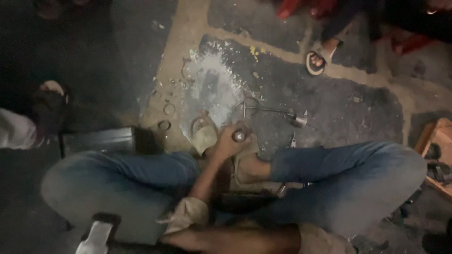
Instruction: The person sits cross-legged on the floor and repeatedly strikes a small metal object with a hammer. The person holds the object in the left hand and swings the hammer with the right hand, occasionally repositioning the object.
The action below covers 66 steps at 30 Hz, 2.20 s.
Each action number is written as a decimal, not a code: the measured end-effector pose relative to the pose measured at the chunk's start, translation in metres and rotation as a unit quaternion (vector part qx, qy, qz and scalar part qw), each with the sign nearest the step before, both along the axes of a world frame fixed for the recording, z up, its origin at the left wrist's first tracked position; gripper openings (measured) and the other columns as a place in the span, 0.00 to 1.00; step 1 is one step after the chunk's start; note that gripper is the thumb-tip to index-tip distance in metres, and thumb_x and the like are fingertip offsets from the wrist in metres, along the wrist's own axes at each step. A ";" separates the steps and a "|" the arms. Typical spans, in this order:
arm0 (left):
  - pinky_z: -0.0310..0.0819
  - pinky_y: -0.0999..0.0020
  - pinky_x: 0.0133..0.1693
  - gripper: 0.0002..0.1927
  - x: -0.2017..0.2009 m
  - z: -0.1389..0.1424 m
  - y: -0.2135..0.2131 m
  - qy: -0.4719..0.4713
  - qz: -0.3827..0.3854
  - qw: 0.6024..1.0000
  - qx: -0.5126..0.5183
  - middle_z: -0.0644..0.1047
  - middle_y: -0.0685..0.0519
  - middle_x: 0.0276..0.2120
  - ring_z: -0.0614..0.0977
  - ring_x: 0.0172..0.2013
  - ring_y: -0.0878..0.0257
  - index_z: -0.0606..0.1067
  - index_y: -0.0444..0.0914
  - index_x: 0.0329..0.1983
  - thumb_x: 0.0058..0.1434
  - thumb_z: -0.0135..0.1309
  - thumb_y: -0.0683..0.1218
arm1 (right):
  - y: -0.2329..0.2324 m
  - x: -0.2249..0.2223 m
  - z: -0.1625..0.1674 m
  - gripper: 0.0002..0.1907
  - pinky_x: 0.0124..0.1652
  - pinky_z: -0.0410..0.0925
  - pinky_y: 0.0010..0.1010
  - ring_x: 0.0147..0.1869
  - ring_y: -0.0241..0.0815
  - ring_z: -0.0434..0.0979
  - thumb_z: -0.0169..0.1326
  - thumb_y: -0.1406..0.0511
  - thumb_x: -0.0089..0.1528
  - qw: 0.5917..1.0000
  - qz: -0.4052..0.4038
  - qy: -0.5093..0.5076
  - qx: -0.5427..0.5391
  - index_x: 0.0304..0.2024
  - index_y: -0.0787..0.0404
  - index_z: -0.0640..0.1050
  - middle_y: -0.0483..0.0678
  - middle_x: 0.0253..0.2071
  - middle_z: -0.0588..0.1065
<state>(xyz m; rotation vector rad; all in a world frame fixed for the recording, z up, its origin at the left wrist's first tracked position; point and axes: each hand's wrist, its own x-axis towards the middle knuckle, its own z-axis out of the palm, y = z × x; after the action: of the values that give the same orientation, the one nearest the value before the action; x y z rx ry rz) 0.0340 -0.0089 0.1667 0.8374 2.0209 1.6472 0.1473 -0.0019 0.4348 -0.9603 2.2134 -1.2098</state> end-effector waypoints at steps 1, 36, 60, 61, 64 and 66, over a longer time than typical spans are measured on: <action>0.76 0.59 0.38 0.14 -0.001 0.000 0.000 0.030 0.003 0.999 0.021 0.81 0.42 0.32 0.83 0.34 0.52 0.79 0.34 0.36 0.50 0.67 0.46 | -0.006 -0.001 0.002 0.26 0.58 0.63 0.41 0.66 0.51 0.64 0.46 0.56 0.73 1.000 0.010 0.001 -0.015 0.67 0.67 0.68 0.61 0.63 0.66; 0.76 0.73 0.42 0.15 -0.009 -0.020 0.003 -0.470 -0.058 0.824 0.309 0.85 0.55 0.40 0.83 0.38 0.68 0.81 0.40 0.44 0.51 0.59 0.44 | 0.092 0.070 -0.046 0.27 0.33 0.74 0.38 0.28 0.46 0.83 0.58 0.56 0.60 0.863 -0.498 -0.049 0.066 0.58 0.65 0.75 0.56 0.30 0.81; 0.75 0.59 0.54 0.30 -0.007 -0.050 0.011 0.048 -0.033 0.994 0.091 0.81 0.39 0.50 0.82 0.51 0.53 0.76 0.33 0.57 0.52 0.68 0.48 | 0.206 0.072 -0.082 0.26 0.32 0.69 0.46 0.31 0.58 0.77 0.58 0.54 0.62 0.815 -0.508 0.080 0.266 0.54 0.66 0.76 0.62 0.29 0.77; 0.74 0.59 0.55 0.31 -0.008 -0.049 0.011 0.049 -0.038 0.995 0.084 0.80 0.39 0.51 0.81 0.53 0.52 0.75 0.33 0.58 0.51 0.67 0.48 | 0.201 0.069 -0.092 0.26 0.32 0.69 0.46 0.31 0.58 0.78 0.58 0.54 0.63 0.828 -0.487 0.031 0.275 0.55 0.65 0.75 0.63 0.30 0.77; 0.72 0.58 0.55 0.33 -0.012 -0.040 0.009 0.053 -0.040 0.997 0.048 0.79 0.38 0.52 0.80 0.54 0.50 0.74 0.34 0.59 0.49 0.68 0.47 | 0.183 0.050 -0.117 0.27 0.33 0.70 0.46 0.31 0.58 0.79 0.56 0.54 0.64 0.782 -0.406 -0.033 0.472 0.59 0.65 0.74 0.63 0.31 0.78; 0.74 0.59 0.52 0.30 -0.010 -0.030 0.007 0.041 -0.027 0.999 0.000 0.80 0.39 0.49 0.81 0.50 0.52 0.76 0.34 0.56 0.51 0.69 0.49 | 0.179 0.049 -0.112 0.28 0.33 0.71 0.46 0.32 0.58 0.80 0.55 0.54 0.65 0.774 -0.501 -0.044 0.384 0.61 0.64 0.74 0.63 0.31 0.78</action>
<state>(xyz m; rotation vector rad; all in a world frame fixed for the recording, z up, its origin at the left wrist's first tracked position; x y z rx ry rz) 0.0244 -0.0015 0.1371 0.9660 2.0342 1.6070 0.1961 0.1767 0.3233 0.6893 2.7816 -0.4571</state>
